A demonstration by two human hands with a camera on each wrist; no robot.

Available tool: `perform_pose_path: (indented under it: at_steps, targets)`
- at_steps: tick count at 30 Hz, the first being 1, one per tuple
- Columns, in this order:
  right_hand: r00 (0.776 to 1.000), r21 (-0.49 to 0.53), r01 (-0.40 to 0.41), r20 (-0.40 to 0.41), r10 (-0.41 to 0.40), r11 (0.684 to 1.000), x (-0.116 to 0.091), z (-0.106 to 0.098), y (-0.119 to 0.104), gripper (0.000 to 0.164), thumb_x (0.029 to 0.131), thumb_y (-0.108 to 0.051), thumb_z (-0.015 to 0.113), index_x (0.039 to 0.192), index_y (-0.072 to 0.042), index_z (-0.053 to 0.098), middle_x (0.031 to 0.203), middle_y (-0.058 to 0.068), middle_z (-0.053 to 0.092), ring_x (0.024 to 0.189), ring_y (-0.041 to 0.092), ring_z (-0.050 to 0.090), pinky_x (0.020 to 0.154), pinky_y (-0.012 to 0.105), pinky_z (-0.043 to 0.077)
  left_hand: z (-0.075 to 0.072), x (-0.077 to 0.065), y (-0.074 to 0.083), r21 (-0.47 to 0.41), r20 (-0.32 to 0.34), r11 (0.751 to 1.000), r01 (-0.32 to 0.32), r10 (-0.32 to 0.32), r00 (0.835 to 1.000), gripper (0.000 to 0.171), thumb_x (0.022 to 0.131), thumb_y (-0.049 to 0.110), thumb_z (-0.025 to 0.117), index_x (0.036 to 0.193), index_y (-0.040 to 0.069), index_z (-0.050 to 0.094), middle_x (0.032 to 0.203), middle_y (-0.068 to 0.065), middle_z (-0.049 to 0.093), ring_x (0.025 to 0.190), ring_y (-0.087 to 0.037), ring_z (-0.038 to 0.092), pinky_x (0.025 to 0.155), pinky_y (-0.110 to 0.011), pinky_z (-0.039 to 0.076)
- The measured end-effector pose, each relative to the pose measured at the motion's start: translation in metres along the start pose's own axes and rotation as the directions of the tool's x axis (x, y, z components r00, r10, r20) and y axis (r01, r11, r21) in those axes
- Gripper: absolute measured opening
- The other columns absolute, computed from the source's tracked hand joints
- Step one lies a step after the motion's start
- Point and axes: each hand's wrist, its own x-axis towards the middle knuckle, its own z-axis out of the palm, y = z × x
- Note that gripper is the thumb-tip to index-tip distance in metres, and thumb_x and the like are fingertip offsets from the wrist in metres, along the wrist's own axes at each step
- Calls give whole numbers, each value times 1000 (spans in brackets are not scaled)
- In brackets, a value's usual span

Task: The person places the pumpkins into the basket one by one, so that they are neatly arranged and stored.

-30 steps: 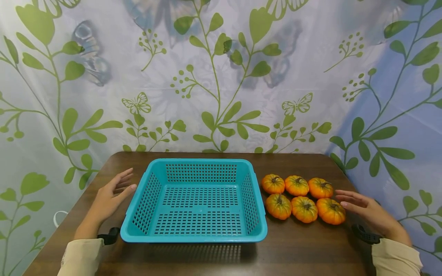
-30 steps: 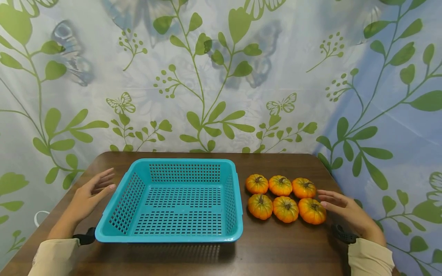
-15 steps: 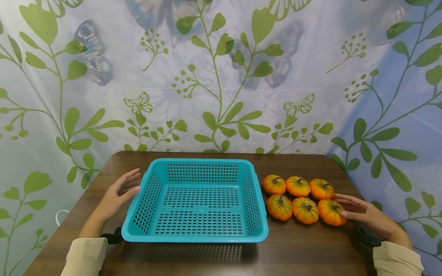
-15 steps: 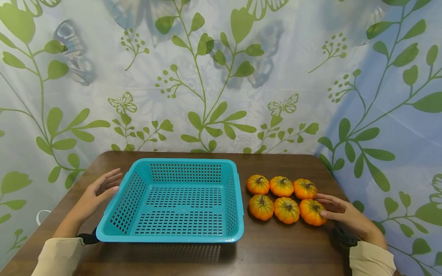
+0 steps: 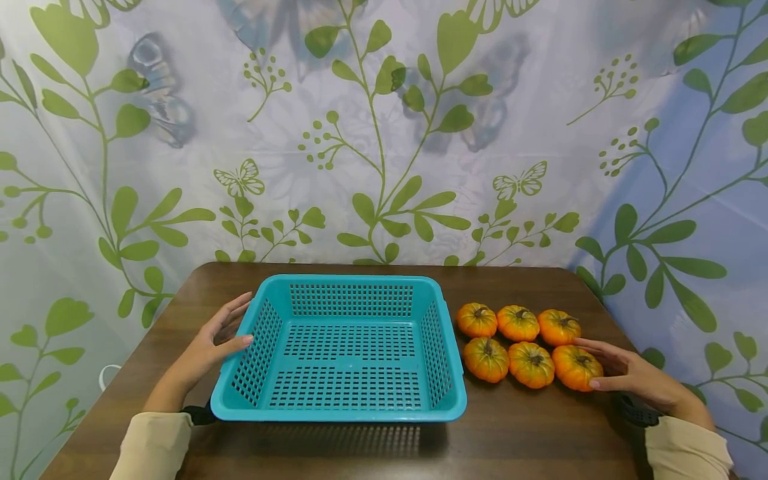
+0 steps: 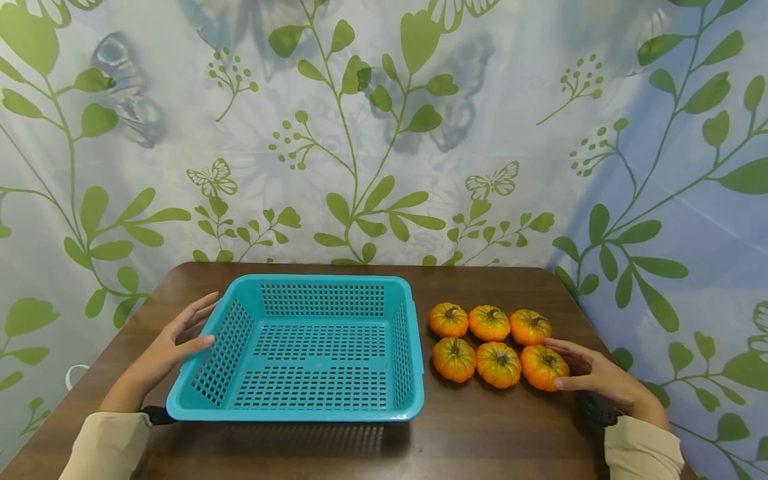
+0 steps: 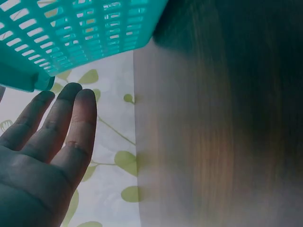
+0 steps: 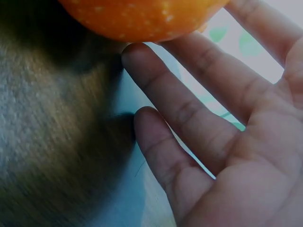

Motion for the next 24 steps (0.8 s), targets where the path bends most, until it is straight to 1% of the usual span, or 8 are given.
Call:
perform_pose_path:
  at_steps: [2, 5, 9, 12, 15, 17, 19, 24]
  targets:
    - [1000, -22, -1, -4, 1, 1000, 1, 1, -1, 65, 101, 9, 61, 162, -1, 43, 150, -33, 52, 131, -19, 44, 94, 18, 49, 1, 0, 0, -10, 4, 1000, 2, -2, 1000, 79, 103, 5, 63, 171, 6, 23, 169, -35, 30, 151, -65, 27, 110, -86, 23]
    - [1000, -44, -17, -7, 17, 999, 1, 2, -2, 66, 100, 8, 63, 162, 0, 42, 150, -35, 51, 130, -20, 42, 94, 16, 46, 2, 0, -1, -16, 6, 1000, 17, -17, 1000, 78, 104, 7, 63, 171, 8, 23, 169, -34, 30, 150, -64, 30, 109, -87, 26]
    - [999, -67, -38, -9, 37, 997, 2, 2, -3, 67, 100, 7, 65, 162, -1, 43, 149, -36, 50, 130, -22, 40, 94, 15, 44, 4, 1, -4, -7, 10, 999, 45, -45, 999, 78, 104, 12, 63, 172, 10, 23, 168, -35, 30, 148, -64, 33, 105, -85, 35]
    - [1000, -87, -22, 2, 22, 996, 3, 1, -3, 67, 100, 7, 65, 163, -3, 43, 149, -37, 48, 130, -23, 39, 93, 15, 44, 6, 1, -5, -5, 14, 998, 60, -60, 998, 79, 104, 15, 64, 171, 11, 24, 166, -36, 32, 144, -64, 36, 98, -75, 49]
    - [1000, -98, -8, 1, 8, 995, 3, 0, -4, 67, 99, 8, 65, 163, -5, 45, 149, -37, 48, 130, -22, 40, 93, 15, 45, 8, 2, -4, -24, 22, 998, 64, -64, 998, 79, 103, 15, 64, 171, 11, 25, 163, -35, 34, 138, -60, 43, 90, -58, 59]
    - [1000, -107, 0, 1, 0, 994, 3, 0, -4, 68, 99, 9, 65, 162, -6, 46, 149, -36, 48, 130, -22, 40, 93, 16, 45, 9, 2, -4, -34, 27, 997, 65, -64, 998, 79, 103, 14, 65, 171, 10, 25, 163, -35, 34, 135, -56, 46, 87, -48, 60]
    - [1000, -120, 1, -8, -2, 993, 3, 0, -4, 67, 99, 9, 65, 162, -5, 47, 149, -36, 49, 130, -21, 41, 93, 16, 46, 10, 3, -4, -44, 35, 997, 63, -62, 997, 81, 102, 13, 66, 171, 10, 24, 162, -34, 34, 132, -53, 48, 85, -41, 60]
    - [1000, -128, -9, -28, 5, 992, 3, 1, -5, 65, 99, 8, 65, 160, -6, 49, 147, -37, 49, 128, -20, 43, 92, 16, 47, 11, 3, -5, -68, 48, 996, 59, -56, 997, 83, 100, 12, 68, 171, 11, 24, 163, -34, 33, 130, -52, 50, 84, -39, 61]
